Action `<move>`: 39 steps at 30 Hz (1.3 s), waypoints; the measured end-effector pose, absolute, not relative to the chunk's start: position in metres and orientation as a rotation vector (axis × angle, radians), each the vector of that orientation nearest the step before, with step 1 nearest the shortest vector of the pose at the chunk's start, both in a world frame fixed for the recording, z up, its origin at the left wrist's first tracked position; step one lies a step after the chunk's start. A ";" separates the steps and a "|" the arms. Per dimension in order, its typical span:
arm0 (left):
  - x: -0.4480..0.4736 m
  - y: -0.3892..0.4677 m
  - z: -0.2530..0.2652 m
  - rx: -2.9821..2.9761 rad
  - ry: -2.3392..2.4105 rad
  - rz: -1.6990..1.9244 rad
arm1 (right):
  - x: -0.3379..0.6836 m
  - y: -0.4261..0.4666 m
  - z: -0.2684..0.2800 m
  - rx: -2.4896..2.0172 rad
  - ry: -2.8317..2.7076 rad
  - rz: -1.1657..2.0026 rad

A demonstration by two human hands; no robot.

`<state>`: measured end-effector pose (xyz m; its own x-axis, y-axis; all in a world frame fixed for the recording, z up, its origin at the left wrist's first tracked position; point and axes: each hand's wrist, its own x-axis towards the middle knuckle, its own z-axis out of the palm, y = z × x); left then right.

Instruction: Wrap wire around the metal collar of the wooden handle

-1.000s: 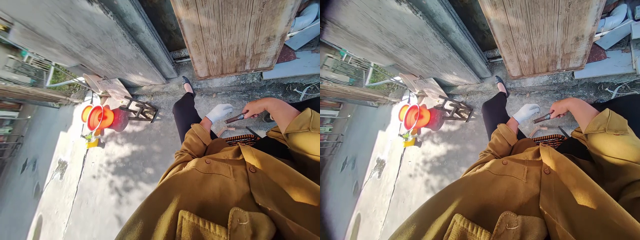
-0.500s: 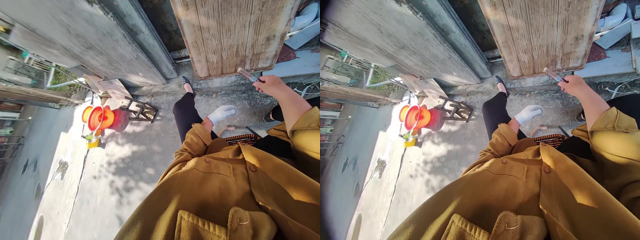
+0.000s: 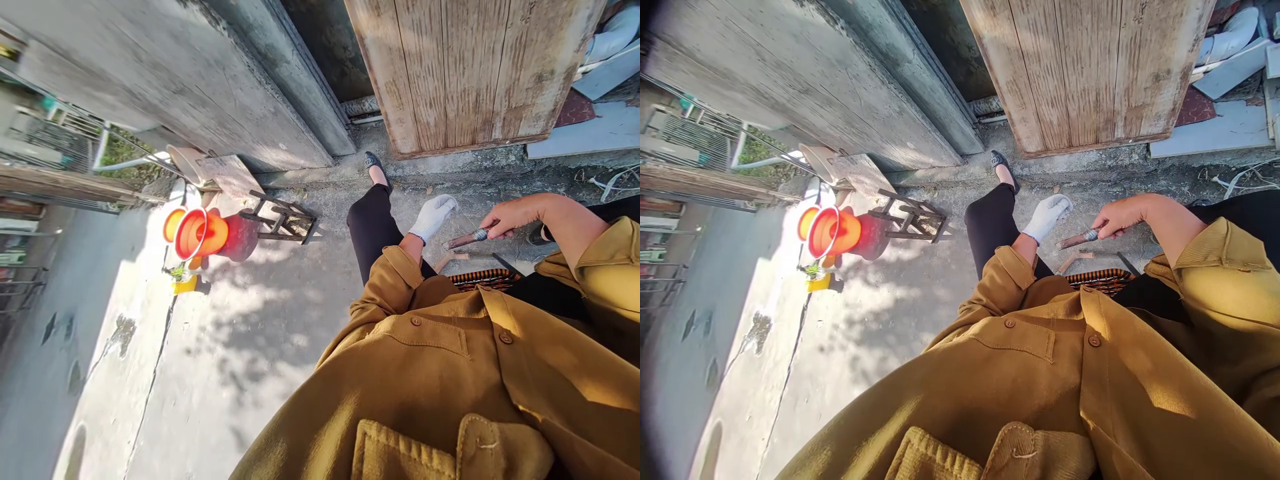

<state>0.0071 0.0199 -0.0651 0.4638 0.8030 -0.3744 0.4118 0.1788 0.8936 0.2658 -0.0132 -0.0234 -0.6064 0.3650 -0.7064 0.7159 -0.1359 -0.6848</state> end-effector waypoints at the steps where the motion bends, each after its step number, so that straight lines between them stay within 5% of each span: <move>1: 0.008 0.021 -0.067 1.458 1.174 0.356 | 0.268 -0.012 -0.021 1.168 1.902 -1.854; 10: 0.021 0.012 -0.072 1.392 1.085 0.159 | 0.284 0.002 -0.020 1.754 2.028 -1.962; 14: 0.024 -0.002 -0.062 1.450 0.912 0.146 | 0.287 0.013 -0.040 2.232 1.926 -1.491; 18: 0.020 0.001 -0.057 1.638 0.919 0.150 | 0.286 0.010 -0.052 1.831 1.858 -1.260; 29: 0.011 0.017 -0.071 1.549 0.896 0.161 | 0.273 -0.008 -0.011 1.207 1.920 -1.801; 35: 0.016 0.012 -0.081 1.357 0.841 0.222 | 0.279 0.001 -0.006 2.131 2.010 -1.925; 39: 0.019 0.005 -0.068 1.399 0.785 0.208 | 0.288 0.010 -0.013 2.431 1.859 -1.310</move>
